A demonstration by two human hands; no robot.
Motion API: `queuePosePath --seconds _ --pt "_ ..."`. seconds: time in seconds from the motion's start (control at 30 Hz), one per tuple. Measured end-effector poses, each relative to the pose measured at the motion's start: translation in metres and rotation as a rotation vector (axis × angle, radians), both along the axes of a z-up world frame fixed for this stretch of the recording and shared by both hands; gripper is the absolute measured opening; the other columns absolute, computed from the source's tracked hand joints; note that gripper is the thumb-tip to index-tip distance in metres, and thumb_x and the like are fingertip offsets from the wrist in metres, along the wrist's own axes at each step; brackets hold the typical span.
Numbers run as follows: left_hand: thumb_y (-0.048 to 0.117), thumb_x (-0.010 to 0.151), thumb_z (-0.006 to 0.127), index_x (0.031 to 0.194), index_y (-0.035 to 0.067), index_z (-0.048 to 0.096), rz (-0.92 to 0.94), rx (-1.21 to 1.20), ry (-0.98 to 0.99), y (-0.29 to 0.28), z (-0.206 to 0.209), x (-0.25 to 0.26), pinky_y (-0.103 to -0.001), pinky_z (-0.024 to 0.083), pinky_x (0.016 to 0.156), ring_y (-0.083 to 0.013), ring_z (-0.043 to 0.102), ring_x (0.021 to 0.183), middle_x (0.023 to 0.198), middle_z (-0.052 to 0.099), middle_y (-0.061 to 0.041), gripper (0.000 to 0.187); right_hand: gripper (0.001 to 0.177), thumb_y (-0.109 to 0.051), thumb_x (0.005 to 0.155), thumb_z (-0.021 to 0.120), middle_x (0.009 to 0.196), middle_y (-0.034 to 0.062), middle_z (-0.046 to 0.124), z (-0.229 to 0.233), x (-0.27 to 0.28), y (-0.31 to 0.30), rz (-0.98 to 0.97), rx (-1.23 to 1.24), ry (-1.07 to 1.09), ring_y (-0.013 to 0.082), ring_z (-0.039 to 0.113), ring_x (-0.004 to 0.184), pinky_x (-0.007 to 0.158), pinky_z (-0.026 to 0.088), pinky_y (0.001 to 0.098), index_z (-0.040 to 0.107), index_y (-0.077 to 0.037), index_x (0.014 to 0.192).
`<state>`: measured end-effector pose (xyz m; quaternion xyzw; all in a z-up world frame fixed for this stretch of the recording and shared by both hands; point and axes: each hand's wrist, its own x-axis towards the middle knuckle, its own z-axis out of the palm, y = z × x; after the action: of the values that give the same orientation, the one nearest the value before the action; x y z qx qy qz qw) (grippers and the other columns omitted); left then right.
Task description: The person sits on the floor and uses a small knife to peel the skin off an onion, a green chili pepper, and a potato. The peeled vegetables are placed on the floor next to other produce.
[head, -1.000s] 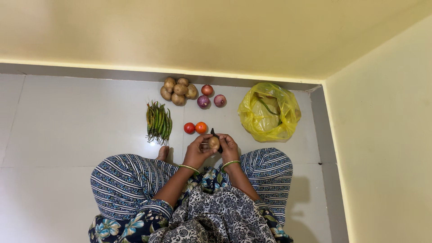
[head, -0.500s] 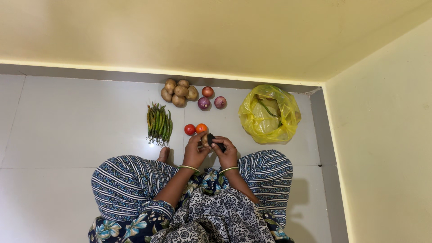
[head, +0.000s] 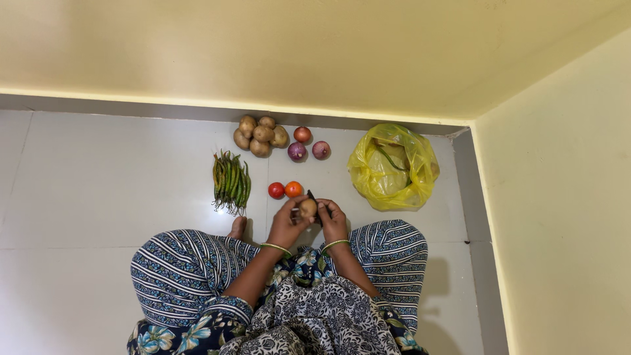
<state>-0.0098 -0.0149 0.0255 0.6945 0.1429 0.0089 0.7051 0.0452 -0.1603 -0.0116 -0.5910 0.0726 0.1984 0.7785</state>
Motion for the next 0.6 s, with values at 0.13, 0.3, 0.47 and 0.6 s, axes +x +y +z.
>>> queuePosePath --seconds 0.13,0.3,0.47,0.6 --pt "0.004 0.084 0.078 0.14 0.007 0.056 0.214 -0.065 -0.08 0.009 -0.008 0.007 -0.026 0.056 0.089 -0.0138 0.066 0.102 0.116 0.066 -0.006 0.06 0.016 -0.014 0.102 0.063 0.097 0.0012 0.072 -0.004 -0.005 0.001 0.114 -0.16 -0.145 0.0082 0.065 0.087 0.077 0.054 0.0238 0.073 -0.003 0.108" --pt "0.004 0.087 0.076 0.14 0.007 0.054 0.389 -0.083 -0.127 0.019 -0.009 0.008 -0.027 0.055 0.086 -0.0152 0.065 0.102 0.118 0.063 -0.007 0.058 0.007 -0.007 0.096 0.068 0.093 0.0015 0.073 -0.002 -0.013 0.002 0.206 -0.411 -0.516 0.0107 0.069 0.086 0.08 0.056 0.0249 0.074 -0.004 0.094" --pt "0.003 0.084 0.078 0.139 0.008 0.057 0.236 -0.015 -0.092 0.01 -0.003 0.005 -0.028 0.057 0.086 -0.0153 0.067 0.102 0.116 0.066 -0.008 0.058 0.005 -0.005 0.096 0.067 0.09 0.0039 0.071 -0.001 -0.011 0.003 0.146 -0.398 -0.467 0.0108 0.065 0.084 0.078 0.054 0.0255 0.071 -0.002 0.094" --pt "0.005 0.08 0.081 0.136 0.009 0.059 0.088 0.115 -0.03 0.0 0.003 0.001 -0.028 0.059 0.083 -0.0159 0.07 0.095 0.113 0.071 -0.009 0.059 0.009 -0.005 0.101 0.059 0.097 0.0032 0.071 0.002 -0.005 -0.001 0.021 -0.202 -0.376 0.0091 0.065 0.093 0.086 0.052 0.0235 0.068 -0.001 0.1"
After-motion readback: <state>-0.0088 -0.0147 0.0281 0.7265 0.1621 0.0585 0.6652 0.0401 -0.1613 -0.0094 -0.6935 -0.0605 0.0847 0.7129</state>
